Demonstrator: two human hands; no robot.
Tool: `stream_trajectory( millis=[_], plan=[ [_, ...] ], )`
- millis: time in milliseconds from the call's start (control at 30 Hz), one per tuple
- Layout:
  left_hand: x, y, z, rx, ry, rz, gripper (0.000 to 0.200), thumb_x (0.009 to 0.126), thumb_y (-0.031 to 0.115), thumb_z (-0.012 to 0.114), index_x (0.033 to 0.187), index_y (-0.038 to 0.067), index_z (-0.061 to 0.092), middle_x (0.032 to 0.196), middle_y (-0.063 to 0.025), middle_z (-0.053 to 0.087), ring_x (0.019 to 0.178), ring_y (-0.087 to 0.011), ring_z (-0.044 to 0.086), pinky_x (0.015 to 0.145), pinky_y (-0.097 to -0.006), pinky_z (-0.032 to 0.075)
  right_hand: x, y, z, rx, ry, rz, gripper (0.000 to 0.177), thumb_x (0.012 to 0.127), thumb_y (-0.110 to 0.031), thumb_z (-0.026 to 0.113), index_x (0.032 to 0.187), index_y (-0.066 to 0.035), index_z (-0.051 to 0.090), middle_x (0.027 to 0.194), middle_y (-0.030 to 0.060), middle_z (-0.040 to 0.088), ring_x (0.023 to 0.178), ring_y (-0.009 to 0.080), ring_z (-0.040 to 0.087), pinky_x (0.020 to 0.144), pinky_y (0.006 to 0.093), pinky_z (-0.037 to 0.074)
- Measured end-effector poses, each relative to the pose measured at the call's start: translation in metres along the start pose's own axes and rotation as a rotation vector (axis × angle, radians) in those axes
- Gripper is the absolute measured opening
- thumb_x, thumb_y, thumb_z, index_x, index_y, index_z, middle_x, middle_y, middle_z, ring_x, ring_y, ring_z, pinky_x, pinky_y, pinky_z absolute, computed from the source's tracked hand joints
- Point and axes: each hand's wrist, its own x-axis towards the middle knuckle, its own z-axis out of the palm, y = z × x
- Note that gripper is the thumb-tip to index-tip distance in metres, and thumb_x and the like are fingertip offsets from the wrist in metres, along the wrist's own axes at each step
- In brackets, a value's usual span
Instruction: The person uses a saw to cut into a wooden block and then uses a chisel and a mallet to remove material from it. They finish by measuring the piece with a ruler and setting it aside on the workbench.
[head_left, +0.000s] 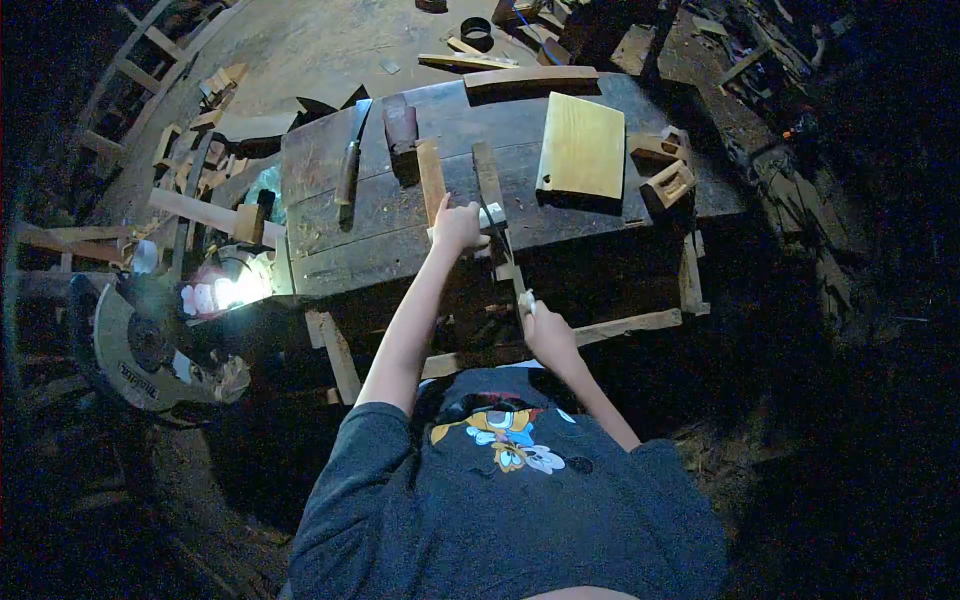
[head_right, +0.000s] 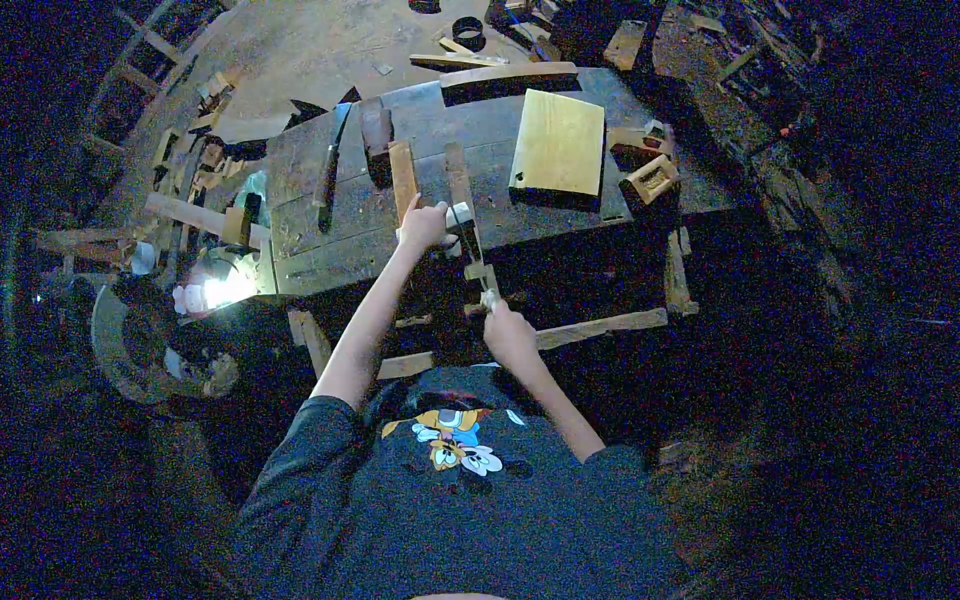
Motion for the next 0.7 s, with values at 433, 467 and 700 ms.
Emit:
stream_trajectory(
  millis=[433, 467, 700],
  plan=[
    [-0.006, 0.003, 0.006, -0.005, 0.097, 0.006, 0.045, 0.051, 0.028, 0.065, 0.078, 0.002, 0.04, 0.064, -0.0105, 0.056, 0.062, -0.0244, 0.056, 0.089, -0.0417, 0.017, 0.098, -0.04, -0.009, -0.025, -0.003, -0.046, 0.023, 0.07, -0.016, 0.036, 0.078, 0.0, 0.05, 0.073, 0.0221, 0.053, 0.071, 0.0342, 0.052, 0.064, 0.041, 0.041],
    [-0.008, 0.005, 0.001, -0.026, 0.052, -0.017, 0.044, 0.051, 0.027, 0.066, 0.078, 0.002, 0.04, 0.064, -0.0104, 0.056, 0.062, -0.0246, 0.056, 0.09, -0.0434, 0.015, 0.103, -0.043, -0.009, -0.038, -0.017, -0.046, 0.026, 0.07, -0.018, 0.036, 0.077, 0.002, 0.05, 0.074, 0.0227, 0.052, 0.073, 0.0344, 0.051, 0.065, 0.0418, 0.039],
    [-0.002, 0.0, 0.023, 0.038, 0.173, -0.007, 0.042, 0.052, 0.026, 0.065, 0.077, 0.003, 0.04, 0.063, -0.0099, 0.055, 0.059, -0.0254, 0.056, 0.092, -0.046, 0.004, 0.014, -0.028, -0.023, -0.105, -0.072, 0.065, 0.024, 0.069, -0.016, 0.037, 0.082, 0.001, 0.049, 0.079, 0.0225, 0.052, 0.076, 0.0337, 0.051, 0.065, 0.0403, 0.041]
  ],
)
